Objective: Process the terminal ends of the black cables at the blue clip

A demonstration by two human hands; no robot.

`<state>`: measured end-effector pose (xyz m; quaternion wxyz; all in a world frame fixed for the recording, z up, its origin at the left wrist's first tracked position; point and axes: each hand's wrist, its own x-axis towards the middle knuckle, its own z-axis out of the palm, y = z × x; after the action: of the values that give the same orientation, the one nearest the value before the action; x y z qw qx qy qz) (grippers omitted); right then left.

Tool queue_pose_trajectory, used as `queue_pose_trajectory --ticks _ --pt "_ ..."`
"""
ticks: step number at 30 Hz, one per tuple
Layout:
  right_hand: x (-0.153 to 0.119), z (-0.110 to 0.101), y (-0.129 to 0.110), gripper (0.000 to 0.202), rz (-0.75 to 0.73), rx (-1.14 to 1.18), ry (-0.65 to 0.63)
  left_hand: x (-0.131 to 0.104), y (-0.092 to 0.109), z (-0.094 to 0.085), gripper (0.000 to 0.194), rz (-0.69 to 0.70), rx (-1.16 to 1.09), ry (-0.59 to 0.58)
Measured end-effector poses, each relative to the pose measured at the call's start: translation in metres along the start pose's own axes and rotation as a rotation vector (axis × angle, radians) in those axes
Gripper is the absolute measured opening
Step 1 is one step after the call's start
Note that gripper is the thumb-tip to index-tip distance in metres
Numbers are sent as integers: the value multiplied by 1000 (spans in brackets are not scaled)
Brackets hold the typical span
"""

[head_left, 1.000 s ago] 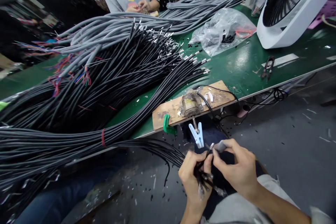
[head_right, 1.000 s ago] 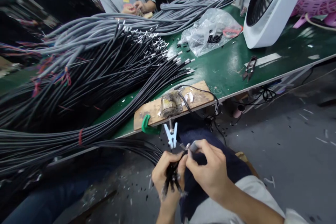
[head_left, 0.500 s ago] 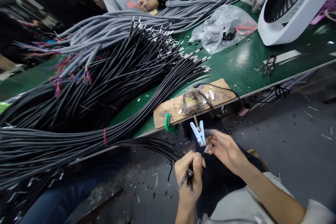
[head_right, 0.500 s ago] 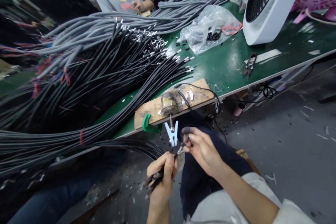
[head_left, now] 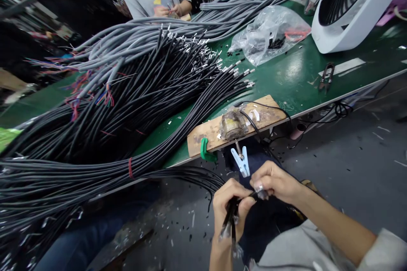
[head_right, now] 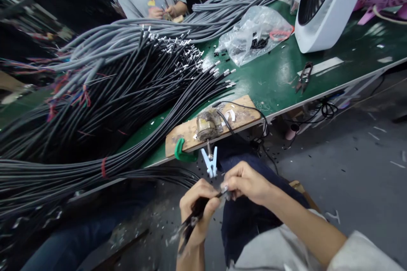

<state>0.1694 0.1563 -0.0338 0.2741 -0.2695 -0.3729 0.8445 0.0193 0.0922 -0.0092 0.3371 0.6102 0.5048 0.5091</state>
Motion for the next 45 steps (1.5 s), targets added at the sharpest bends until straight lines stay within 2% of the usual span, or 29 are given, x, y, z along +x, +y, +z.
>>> queue_pose_trajectory --ticks 5,7,9,11,15,18,21,23,26,28,30,31,33,35,37,40,43,45 --pt "20 -6 -25 37 -173 -61 186 -5 -5 7 16 14 -55 100" --pt "28 1 -30 44 -214 -1 119 -6 -8 7 16 50 -130 161" --pt "35 10 -30 48 -187 108 3 -5 -12 8 18 48 -190 247" --pt "40 17 -28 47 -150 217 -36 -2 -15 9 17 8 -208 285" --pt "44 21 -24 43 -147 307 11 5 -15 8 8 -50 -143 181" --pt "43 18 -21 45 -120 328 -17 6 -14 6 8 -90 -138 137" --pt "40 11 -14 52 -74 317 -25 3 -14 3 10 -103 -120 122" --pt "36 1 -9 54 -79 300 18 1 -13 1 8 -79 -104 115" --pt "21 -17 -4 46 -161 140 135 -1 -12 -1 5 -27 -114 67" --pt "4 -23 -5 34 -268 -95 269 -1 -10 0 8 -11 -132 21" --pt "-15 -20 -10 20 -420 -393 360 1 -7 2 9 -53 -112 -8" --pt "-23 -15 -13 16 -499 -552 354 2 -5 3 9 -90 -73 -20" --pt "-35 0 -18 9 -617 -859 225 4 -1 6 15 -135 41 -46" --pt "-39 15 -18 4 -697 -1023 144 6 2 6 24 -105 130 -80" --pt "-36 22 -16 8 -776 -1006 197 6 4 2 26 -64 129 -108" --pt "-31 20 -13 8 -817 -895 294 4 4 -5 20 -68 48 -131" --pt "-30 15 -11 2 -752 -842 205 2 3 -7 16 -90 37 -133" --pt "-32 15 -10 9 -747 -823 155 2 2 -4 19 -91 58 -117"
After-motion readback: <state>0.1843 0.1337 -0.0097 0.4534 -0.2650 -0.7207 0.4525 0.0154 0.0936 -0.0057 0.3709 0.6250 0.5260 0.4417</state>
